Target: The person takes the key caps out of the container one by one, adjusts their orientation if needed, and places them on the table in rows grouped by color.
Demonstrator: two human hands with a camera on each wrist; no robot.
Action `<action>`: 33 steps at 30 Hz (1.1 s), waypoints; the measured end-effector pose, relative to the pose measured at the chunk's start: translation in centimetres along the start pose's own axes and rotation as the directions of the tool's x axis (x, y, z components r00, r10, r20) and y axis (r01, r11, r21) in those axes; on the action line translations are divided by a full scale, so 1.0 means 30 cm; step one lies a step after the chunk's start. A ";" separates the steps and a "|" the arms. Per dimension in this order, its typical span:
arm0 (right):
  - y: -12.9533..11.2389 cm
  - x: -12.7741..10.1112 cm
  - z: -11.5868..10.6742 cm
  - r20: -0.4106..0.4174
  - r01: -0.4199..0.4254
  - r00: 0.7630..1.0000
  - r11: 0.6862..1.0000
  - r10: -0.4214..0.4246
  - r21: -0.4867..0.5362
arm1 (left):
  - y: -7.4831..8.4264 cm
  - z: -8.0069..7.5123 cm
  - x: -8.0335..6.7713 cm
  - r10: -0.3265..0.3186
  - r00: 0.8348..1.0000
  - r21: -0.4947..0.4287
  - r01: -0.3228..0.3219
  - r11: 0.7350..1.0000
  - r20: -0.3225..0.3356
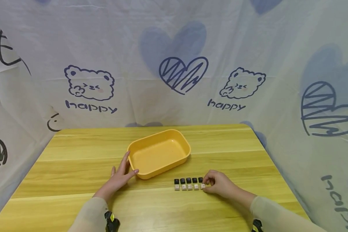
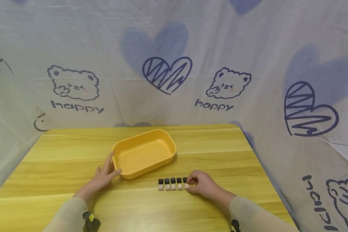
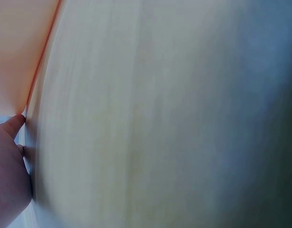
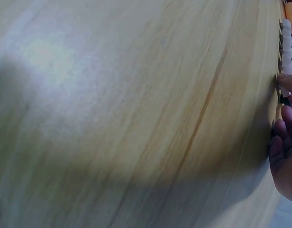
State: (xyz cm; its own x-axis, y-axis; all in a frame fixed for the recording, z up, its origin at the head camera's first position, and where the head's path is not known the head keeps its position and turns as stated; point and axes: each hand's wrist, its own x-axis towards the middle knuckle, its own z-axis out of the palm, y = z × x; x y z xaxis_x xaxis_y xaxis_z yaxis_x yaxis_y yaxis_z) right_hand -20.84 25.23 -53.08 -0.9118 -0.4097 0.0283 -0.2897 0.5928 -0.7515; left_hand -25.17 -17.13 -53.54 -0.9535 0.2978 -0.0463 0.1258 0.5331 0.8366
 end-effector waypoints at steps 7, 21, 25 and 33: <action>-0.003 0.000 0.004 -0.001 -0.002 1.000 1.000 0.002 -0.011 | -0.002 0.000 0.001 -0.002 1.000 -0.004 0.002 1.000 0.003; -0.005 0.008 0.008 -0.006 -0.006 1.000 1.000 0.006 -0.023 | -0.014 -0.008 0.010 -0.008 1.000 -0.013 0.008 1.000 0.006; -0.006 0.012 0.008 -0.009 -0.002 1.000 1.000 0.002 -0.023 | -0.018 -0.009 0.011 -0.004 1.000 -0.009 0.004 1.000 0.003; -0.005 0.019 0.002 -0.006 -0.011 1.000 1.000 0.011 -0.003 | -0.019 -0.010 0.016 -0.007 1.000 0.004 0.007 1.000 -0.004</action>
State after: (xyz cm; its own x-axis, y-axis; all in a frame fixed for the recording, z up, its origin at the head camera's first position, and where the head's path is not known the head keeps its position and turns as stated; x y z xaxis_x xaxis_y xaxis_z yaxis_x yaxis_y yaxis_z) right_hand -21.30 24.85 -52.99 -0.9166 -0.3991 0.0238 -0.2804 0.5994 -0.7497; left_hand -25.77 -17.53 -53.86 -0.9556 0.2905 -0.0502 0.1200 0.5387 0.8339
